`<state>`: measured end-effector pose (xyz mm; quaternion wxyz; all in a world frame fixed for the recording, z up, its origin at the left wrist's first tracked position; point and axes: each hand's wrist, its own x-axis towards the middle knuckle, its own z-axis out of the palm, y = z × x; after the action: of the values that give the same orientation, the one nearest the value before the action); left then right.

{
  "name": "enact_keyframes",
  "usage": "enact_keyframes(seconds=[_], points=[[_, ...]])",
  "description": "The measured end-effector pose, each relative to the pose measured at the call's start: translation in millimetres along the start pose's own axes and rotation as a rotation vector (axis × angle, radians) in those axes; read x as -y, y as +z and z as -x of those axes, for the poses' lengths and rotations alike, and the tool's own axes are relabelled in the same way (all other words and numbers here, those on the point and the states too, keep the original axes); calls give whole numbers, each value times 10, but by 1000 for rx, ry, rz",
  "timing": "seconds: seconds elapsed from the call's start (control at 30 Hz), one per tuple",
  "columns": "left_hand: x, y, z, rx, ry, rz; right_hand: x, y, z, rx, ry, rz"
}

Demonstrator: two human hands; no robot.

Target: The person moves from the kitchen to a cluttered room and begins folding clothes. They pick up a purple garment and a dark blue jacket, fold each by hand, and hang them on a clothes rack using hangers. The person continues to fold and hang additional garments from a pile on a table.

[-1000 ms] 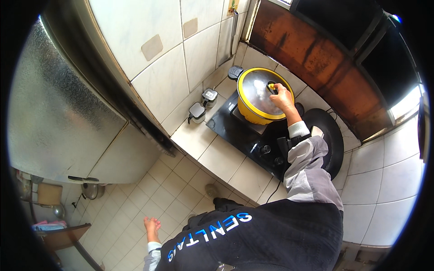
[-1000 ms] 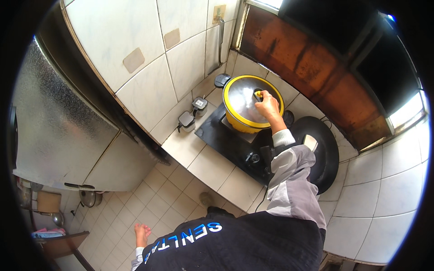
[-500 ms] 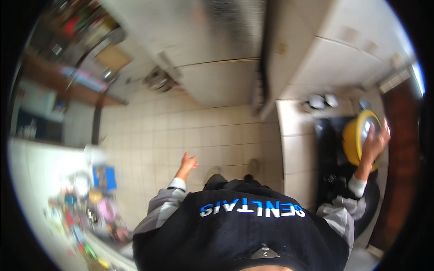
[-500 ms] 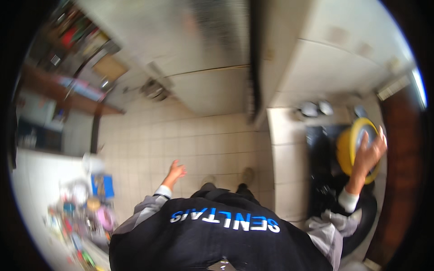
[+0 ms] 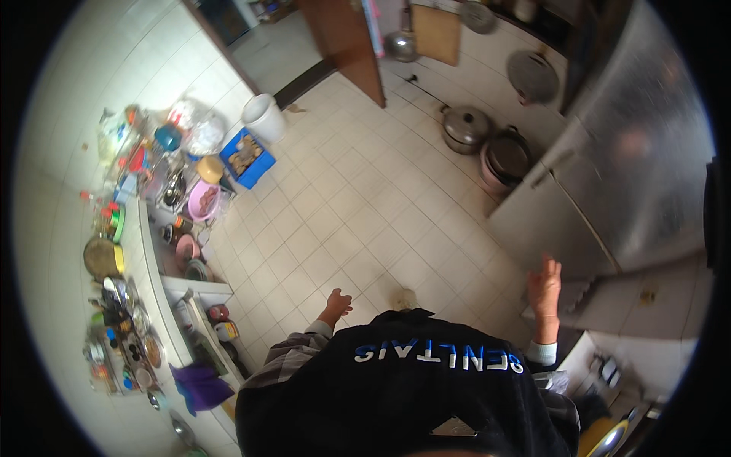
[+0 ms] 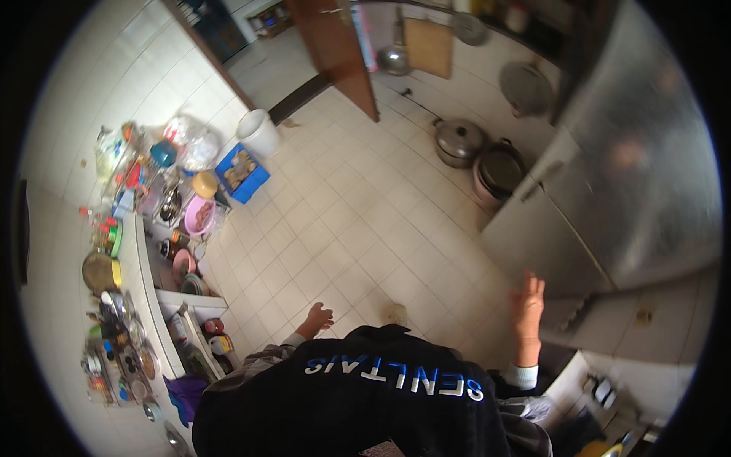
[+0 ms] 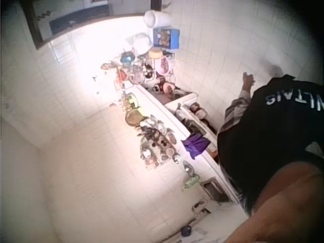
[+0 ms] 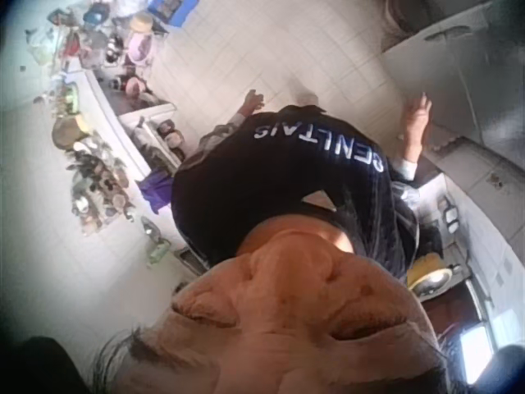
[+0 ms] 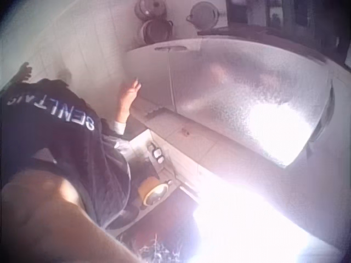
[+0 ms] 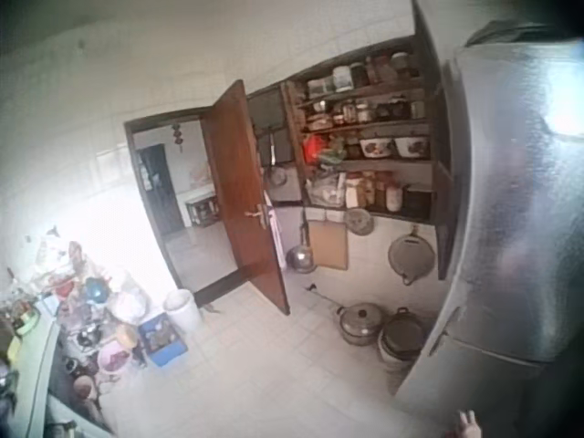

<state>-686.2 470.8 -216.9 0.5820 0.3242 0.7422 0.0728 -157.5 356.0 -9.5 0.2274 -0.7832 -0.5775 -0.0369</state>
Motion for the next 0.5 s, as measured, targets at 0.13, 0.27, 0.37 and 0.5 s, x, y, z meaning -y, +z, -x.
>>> enact_keyframes(seconds=[0.13, 0.27, 0.37, 0.5], points=[[-160, -487, -330, 63, -64, 339, 398, 969, -430, 566, 18, -124], [-452, -606, -613, -17, -27, 299, 522, 1597, -679, 922, 8, -58], [-659, -683, -840, -36, -86, 343, 522, 1923, -1041, 1058, 24, -10], [-861, -901, -1191, -86, -203, 371, 602, 2539, -1887, 1108, -33, 3]])
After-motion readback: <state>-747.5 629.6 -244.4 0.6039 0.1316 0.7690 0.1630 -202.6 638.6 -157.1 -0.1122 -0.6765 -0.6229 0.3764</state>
